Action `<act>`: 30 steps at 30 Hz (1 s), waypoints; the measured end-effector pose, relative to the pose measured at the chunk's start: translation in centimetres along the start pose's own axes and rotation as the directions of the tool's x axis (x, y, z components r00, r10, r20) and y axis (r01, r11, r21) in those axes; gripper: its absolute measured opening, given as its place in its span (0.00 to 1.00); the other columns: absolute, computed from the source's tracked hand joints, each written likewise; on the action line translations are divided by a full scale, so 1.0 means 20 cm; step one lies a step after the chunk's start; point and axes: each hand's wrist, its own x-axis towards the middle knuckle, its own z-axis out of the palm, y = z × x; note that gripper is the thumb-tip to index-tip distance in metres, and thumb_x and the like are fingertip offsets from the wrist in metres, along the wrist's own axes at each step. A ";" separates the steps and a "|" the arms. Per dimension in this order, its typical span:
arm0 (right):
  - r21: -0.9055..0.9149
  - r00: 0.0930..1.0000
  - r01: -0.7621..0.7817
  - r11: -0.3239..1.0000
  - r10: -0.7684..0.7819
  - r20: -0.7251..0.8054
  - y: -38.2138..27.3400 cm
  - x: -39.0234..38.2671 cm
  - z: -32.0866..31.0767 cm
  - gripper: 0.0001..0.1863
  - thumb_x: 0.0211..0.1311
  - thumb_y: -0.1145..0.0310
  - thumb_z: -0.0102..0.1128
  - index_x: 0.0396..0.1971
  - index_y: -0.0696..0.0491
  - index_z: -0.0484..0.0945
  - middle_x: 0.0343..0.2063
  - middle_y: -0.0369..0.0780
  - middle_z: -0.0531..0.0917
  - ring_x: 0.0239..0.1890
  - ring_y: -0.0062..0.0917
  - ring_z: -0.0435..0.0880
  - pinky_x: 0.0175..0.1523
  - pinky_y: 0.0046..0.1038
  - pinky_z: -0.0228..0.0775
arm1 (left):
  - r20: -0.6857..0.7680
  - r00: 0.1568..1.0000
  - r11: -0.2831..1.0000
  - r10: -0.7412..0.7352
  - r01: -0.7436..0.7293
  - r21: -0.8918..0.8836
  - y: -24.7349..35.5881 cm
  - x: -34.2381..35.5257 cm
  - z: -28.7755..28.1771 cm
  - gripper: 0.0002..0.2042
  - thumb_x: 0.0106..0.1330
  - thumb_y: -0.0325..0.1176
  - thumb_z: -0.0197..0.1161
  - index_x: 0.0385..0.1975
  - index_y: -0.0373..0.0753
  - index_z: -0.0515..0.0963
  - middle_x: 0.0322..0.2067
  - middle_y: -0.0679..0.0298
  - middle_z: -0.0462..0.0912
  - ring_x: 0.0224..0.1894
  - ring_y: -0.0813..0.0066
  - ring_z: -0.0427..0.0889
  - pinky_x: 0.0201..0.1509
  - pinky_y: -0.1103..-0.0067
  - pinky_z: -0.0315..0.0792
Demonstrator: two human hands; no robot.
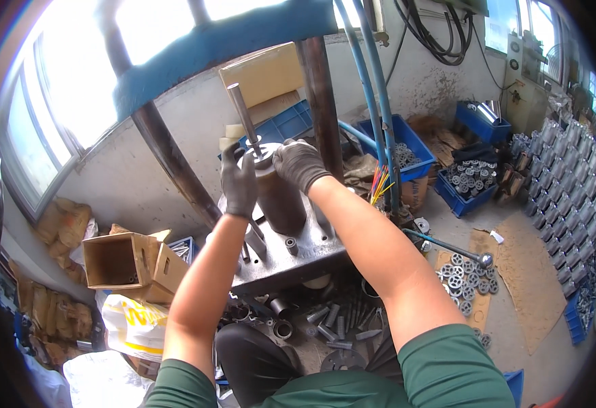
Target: Using a hydraulic or manual press and various tools to assemble or shape metal components.
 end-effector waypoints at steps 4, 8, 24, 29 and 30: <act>-0.011 0.999 0.017 1.000 -0.016 0.047 0.02 0.01 -0.01 0.15 0.72 0.57 0.58 0.37 0.49 0.91 0.46 0.46 0.88 0.52 0.45 0.87 0.61 0.44 0.79 | 0.196 0.908 0.915 -0.371 0.322 0.244 0.00 0.30 0.18 0.26 0.69 0.45 0.65 0.62 0.37 0.76 0.52 0.44 0.89 0.56 0.41 0.87 0.65 0.57 0.77; 0.010 0.997 0.015 1.000 -0.016 0.073 0.03 0.01 0.00 0.15 0.72 0.56 0.57 0.41 0.47 0.91 0.51 0.43 0.87 0.55 0.43 0.86 0.63 0.43 0.78 | 0.207 0.904 0.886 -0.375 0.284 0.367 -0.08 0.31 0.25 0.18 0.67 0.38 0.67 0.53 0.37 0.79 0.47 0.44 0.89 0.53 0.43 0.88 0.59 0.59 0.80; 0.201 0.982 -0.144 0.969 0.114 0.150 0.01 -0.01 -0.04 0.24 0.73 0.56 0.62 0.66 0.43 0.82 0.50 0.52 0.89 0.52 0.50 0.88 0.61 0.45 0.79 | -0.195 0.911 0.760 -0.363 0.169 -0.627 0.00 0.23 0.22 0.20 0.68 0.20 0.69 0.56 0.35 0.71 0.41 0.63 0.79 0.34 0.77 0.81 0.37 0.78 0.82; 0.189 0.977 -0.137 0.972 0.101 0.186 0.01 0.01 -0.04 0.21 0.75 0.58 0.61 0.63 0.46 0.83 0.48 0.53 0.89 0.53 0.49 0.88 0.62 0.47 0.78 | -0.101 0.935 0.743 -0.340 0.201 -0.639 0.04 0.22 0.19 0.14 0.68 0.16 0.65 0.46 0.39 0.69 0.37 0.65 0.76 0.32 0.78 0.79 0.34 0.78 0.80; 0.220 0.973 -0.154 0.963 0.109 0.204 0.01 0.00 -0.04 0.20 0.75 0.59 0.60 0.62 0.46 0.83 0.47 0.53 0.89 0.53 0.50 0.88 0.61 0.47 0.78 | -0.068 0.935 0.741 -0.348 0.230 -0.630 0.04 0.23 0.19 0.14 0.69 0.16 0.64 0.47 0.39 0.70 0.38 0.66 0.76 0.35 0.78 0.79 0.38 0.78 0.81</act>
